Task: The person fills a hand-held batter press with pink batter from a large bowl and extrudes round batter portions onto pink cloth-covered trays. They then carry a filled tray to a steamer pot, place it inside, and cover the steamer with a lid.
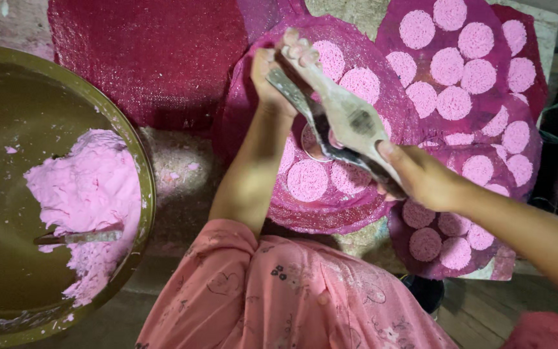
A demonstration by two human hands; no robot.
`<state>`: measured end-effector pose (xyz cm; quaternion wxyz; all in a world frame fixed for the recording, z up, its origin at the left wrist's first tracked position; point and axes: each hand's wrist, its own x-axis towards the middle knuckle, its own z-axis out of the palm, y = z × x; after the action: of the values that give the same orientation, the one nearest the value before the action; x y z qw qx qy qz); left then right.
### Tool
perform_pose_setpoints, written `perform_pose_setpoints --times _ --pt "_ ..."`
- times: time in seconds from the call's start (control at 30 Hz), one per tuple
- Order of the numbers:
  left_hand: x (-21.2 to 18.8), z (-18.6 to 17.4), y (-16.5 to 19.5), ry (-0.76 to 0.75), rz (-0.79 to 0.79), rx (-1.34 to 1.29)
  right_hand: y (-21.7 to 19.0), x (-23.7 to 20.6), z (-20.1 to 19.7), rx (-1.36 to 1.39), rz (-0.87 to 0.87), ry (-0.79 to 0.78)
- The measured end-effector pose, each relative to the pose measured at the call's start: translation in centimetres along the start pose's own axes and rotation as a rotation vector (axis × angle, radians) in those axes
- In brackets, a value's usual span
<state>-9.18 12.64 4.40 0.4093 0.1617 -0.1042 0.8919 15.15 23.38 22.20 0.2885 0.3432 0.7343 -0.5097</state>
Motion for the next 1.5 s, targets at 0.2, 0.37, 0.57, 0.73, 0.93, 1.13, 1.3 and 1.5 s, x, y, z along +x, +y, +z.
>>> perform_pose_setpoints --times 0.2,0.37,0.57,0.73,0.93,1.13,1.3,1.5 --pt "1.9 0.5 -0.2 -0.083 0.041 0.094 0.2 0.1 -1.2 -0.216 -0.12 0.172" --pt "1.9 0.5 0.2 -0.06 0.044 0.101 0.0 0.1 -0.8 -0.112 -0.095 0.114" --pt "3.2 3.7 1.3 -0.152 0.003 0.106 0.5 2.0 -0.2 -0.327 -0.193 0.216" --pt "1.5 6.8 3.5 0.32 -0.177 0.957 4.4 3.7 1.6 0.007 -0.723 0.21" --pt "-7.5 8.1 0.6 0.182 -0.375 2.308 7.6 0.9 2.1 0.449 -0.81 0.257" --pt "-10.1 8.8 -0.3 0.117 -0.127 2.286 10.0 -0.5 4.1 0.716 -0.982 0.346" --pt "-10.0 9.6 -0.9 0.08 -0.153 2.461 12.8 -0.9 4.6 0.769 -0.99 0.436" --pt "-10.6 10.6 -3.4 -0.14 -0.338 2.536 14.0 -1.4 5.4 0.834 -0.983 0.557"
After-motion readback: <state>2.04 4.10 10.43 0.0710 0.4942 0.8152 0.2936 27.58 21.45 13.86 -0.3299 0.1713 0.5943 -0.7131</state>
